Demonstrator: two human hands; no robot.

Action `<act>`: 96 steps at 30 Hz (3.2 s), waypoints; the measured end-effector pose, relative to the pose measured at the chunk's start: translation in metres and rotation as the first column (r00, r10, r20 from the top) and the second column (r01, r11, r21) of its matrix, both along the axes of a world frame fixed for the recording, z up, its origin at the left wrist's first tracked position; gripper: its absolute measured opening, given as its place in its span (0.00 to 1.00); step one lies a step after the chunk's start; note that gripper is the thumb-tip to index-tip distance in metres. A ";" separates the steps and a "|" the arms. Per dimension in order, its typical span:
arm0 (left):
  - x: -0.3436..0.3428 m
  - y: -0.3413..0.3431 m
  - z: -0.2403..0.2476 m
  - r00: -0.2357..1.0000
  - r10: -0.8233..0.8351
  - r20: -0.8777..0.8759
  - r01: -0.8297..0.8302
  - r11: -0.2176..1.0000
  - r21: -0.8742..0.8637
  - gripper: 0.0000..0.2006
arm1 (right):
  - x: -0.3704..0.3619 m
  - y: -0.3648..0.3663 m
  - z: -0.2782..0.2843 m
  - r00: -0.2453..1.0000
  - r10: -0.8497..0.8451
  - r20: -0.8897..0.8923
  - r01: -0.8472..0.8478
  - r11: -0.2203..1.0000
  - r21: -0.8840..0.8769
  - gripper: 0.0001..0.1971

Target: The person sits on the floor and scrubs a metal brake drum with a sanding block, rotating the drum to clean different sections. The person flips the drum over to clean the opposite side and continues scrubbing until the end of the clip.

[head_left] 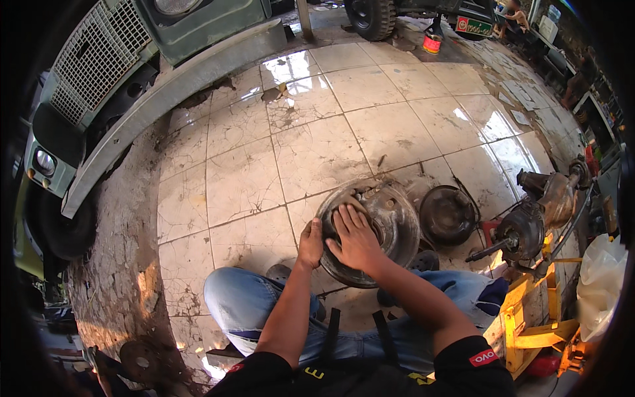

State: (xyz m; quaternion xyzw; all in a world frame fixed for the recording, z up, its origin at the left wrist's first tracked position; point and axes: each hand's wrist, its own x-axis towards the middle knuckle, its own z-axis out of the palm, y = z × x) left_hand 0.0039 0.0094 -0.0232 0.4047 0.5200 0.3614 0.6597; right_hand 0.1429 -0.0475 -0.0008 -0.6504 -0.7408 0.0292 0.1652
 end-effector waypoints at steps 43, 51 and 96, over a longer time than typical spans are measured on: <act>0.006 0.006 -0.009 0.997 0.004 0.074 -0.007 0.999 0.043 0.29 | 0.037 0.001 0.080 0.966 -0.047 -0.253 0.128 0.942 0.312 0.21; 0.009 -0.002 -0.013 0.994 -0.093 0.055 0.087 0.991 0.099 0.28 | 0.029 0.002 0.012 0.988 0.021 0.150 -0.003 0.993 -0.119 0.26; 0.009 -0.003 -0.010 0.990 -0.123 0.065 0.116 0.988 0.104 0.29 | 0.054 -0.011 0.014 0.985 0.164 -0.051 -0.169 0.980 -0.107 0.34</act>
